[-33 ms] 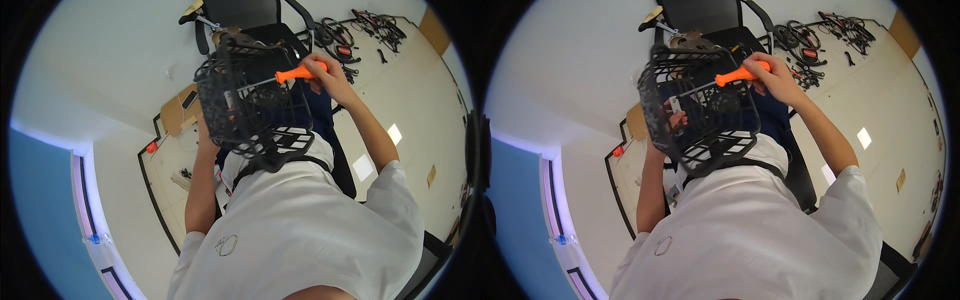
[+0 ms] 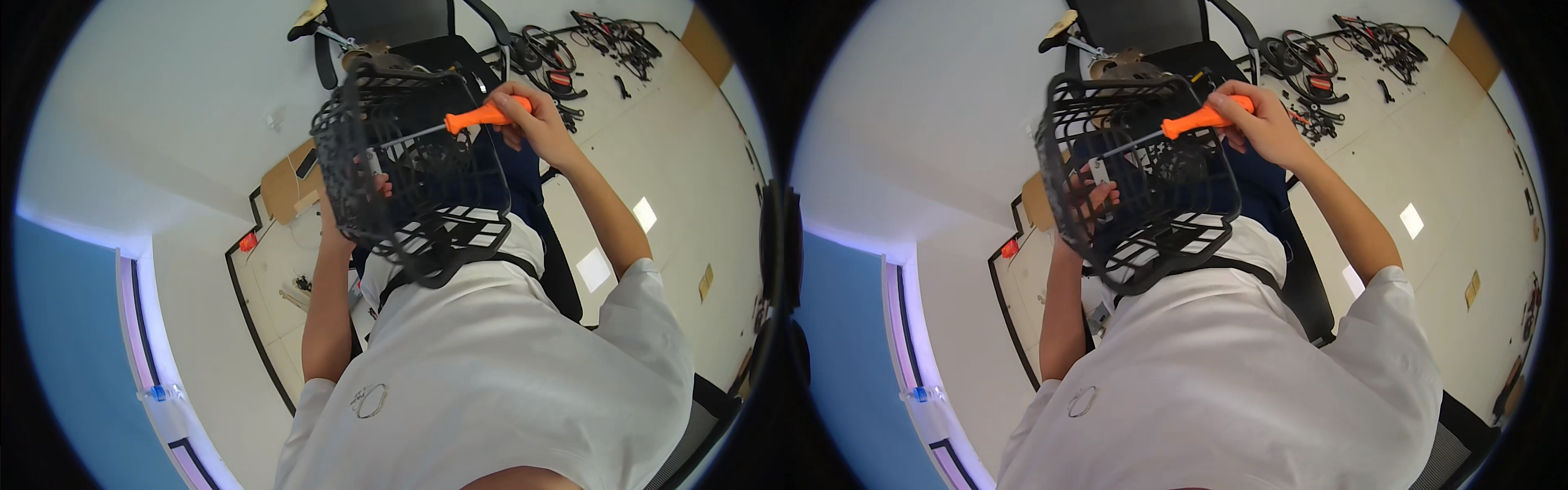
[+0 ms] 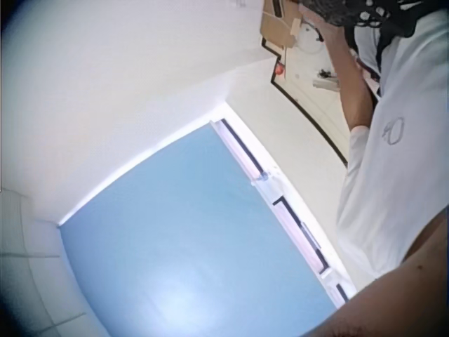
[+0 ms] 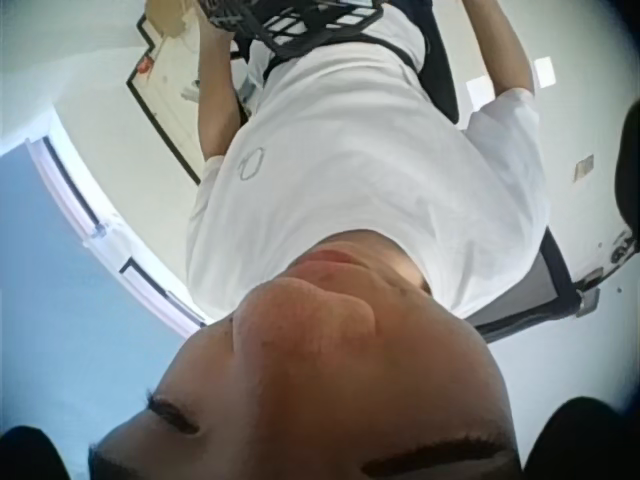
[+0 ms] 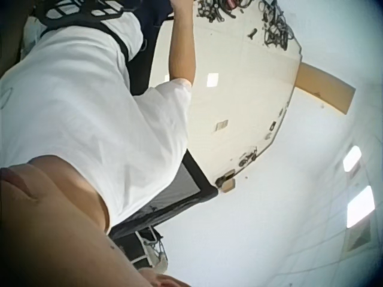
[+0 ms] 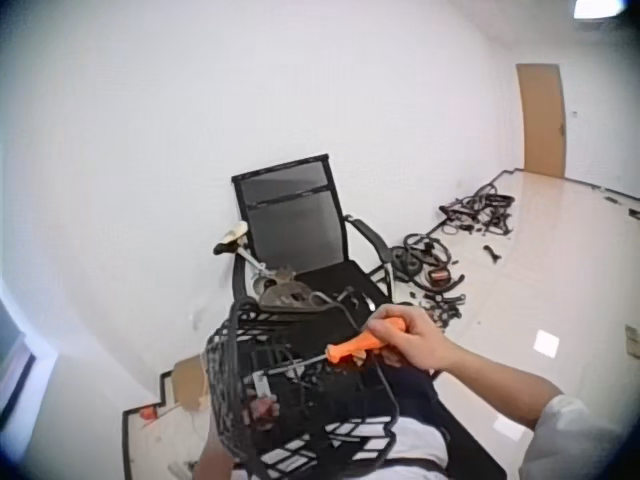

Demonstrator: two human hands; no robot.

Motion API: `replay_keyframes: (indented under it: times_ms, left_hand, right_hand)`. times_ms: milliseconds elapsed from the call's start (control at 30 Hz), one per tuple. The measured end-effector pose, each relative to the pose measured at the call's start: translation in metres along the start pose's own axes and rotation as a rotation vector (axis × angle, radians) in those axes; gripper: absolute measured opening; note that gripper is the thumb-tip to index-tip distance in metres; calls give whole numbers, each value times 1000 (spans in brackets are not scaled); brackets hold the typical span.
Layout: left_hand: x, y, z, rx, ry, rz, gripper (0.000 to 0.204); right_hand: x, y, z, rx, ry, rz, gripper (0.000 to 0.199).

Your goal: The person sits on a chair and uses an orange screwdriver to tighten screws on a black bicycle basket. They rotate the basket to access different sides and continue fastening the metal bracket to the basket frame.

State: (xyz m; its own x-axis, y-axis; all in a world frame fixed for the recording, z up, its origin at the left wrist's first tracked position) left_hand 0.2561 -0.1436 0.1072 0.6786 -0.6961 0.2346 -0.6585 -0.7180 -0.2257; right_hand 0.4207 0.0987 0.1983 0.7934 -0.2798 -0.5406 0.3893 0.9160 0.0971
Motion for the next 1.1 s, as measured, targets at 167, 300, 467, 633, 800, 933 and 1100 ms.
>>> replay_keyframes:
  times_ms: [167,300,467,633,800,933,1100]
  left_hand:
    - [8,-8,-6,30,-1,62,59]
    - [10,-9,-6,6,-13,63,48]
    - [6,-6,-5,23,6,78,64]
    - [8,-6,-5,41,9,60,65]
    - [13,-12,-12,-37,-8,-19,59]
    - [8,-7,-5,-2,-28,19,40]
    - [3,-7,5,133,34,95,33]
  right_hand:
    - [0,-2,17,123,95,38,29]
    - [0,-2,16,135,92,33,28]
    - [0,-2,16,186,76,81,25]
    - [3,-3,18,193,78,41,26]
    - [5,-17,61,542,418,166,22]
    - [11,-27,82,583,522,237,21]
    - [15,-23,87,602,486,252,24]
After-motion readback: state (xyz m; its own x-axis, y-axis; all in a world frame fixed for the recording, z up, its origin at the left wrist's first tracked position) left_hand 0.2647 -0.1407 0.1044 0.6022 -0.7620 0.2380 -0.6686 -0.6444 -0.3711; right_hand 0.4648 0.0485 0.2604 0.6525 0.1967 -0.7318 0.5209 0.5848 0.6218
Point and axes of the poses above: each hand's wrist, its own x-axis away from the middle knuckle, its own y-axis out of the back of the hand, z = x × y, the point moved 7 cm from there along -x, towards the middle knuckle, and after that the axes turned 15 degrees about y, right-handed, at the moved point
